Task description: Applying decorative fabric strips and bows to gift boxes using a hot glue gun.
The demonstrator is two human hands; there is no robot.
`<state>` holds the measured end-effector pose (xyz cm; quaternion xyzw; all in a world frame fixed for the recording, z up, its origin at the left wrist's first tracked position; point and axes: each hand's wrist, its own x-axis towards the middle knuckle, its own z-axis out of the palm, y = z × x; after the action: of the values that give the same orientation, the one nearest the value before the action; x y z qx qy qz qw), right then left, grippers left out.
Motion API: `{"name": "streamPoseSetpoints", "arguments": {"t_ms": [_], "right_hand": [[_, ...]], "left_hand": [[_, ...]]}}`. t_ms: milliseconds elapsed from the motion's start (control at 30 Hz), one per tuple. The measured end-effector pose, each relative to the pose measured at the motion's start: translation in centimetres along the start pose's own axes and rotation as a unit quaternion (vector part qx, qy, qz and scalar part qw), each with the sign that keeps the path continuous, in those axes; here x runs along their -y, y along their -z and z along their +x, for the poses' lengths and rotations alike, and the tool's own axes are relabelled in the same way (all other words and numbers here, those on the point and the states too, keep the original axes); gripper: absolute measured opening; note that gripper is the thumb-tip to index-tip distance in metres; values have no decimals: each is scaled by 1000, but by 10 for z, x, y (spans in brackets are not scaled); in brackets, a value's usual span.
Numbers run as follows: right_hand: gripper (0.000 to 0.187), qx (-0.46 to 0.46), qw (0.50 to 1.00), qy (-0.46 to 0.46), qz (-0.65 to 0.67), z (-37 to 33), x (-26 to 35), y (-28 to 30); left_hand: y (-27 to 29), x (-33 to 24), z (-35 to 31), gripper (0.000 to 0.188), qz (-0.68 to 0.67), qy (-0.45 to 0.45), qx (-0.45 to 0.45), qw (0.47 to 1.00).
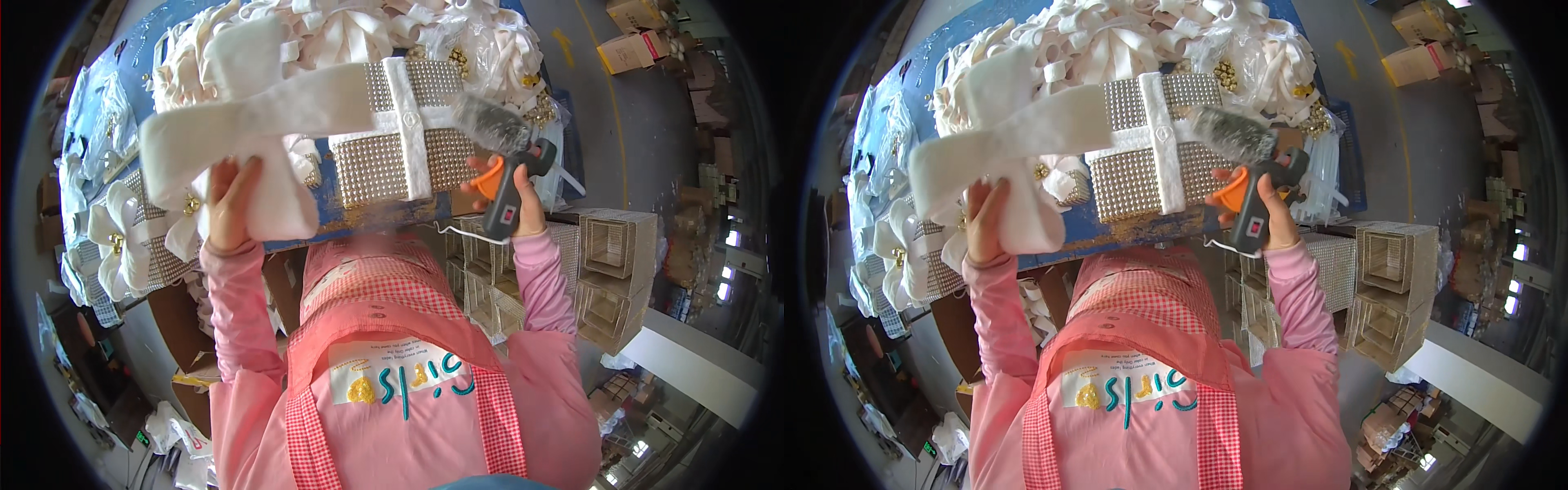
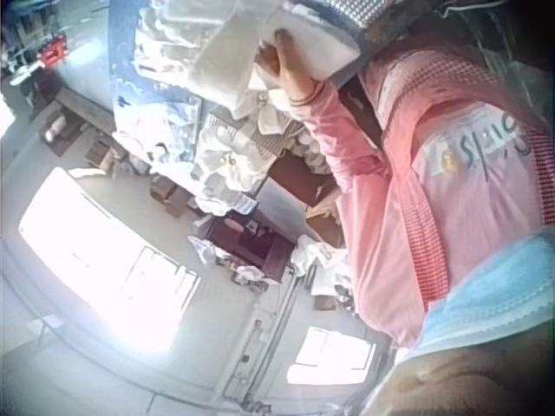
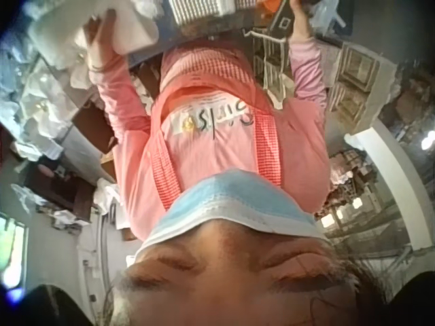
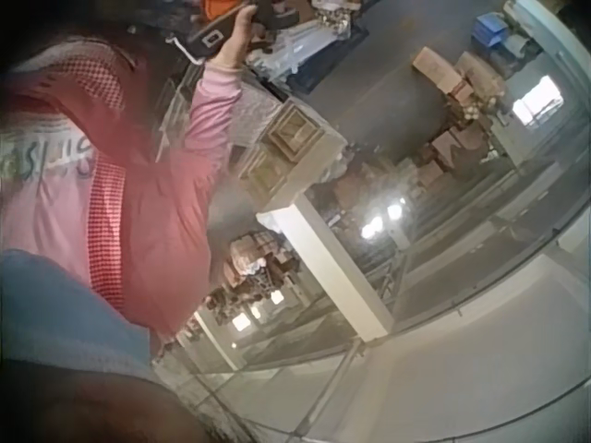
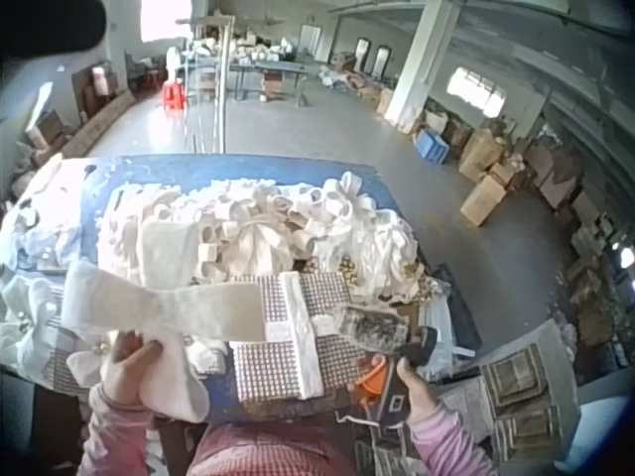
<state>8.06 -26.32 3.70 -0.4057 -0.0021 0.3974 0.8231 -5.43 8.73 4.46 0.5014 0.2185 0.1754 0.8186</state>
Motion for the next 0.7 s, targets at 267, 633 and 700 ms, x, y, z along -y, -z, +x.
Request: {"name": "streamPoseSetpoints", "arguments": {"t_ms": [267, 633, 700], "right_hand": [[26, -205, 945, 237, 92, 47, -36, 33], [29, -237, 942, 221, 92, 45, -32, 26], [29, -255, 937, 230, 58, 42, -30, 21]], "left_hand": [[-73, 69, 58, 30, 74, 168, 258, 949], [-93, 103, 88, 42, 478, 37, 198, 855], [-104, 80, 77, 33, 619, -52, 119, 774]]}}
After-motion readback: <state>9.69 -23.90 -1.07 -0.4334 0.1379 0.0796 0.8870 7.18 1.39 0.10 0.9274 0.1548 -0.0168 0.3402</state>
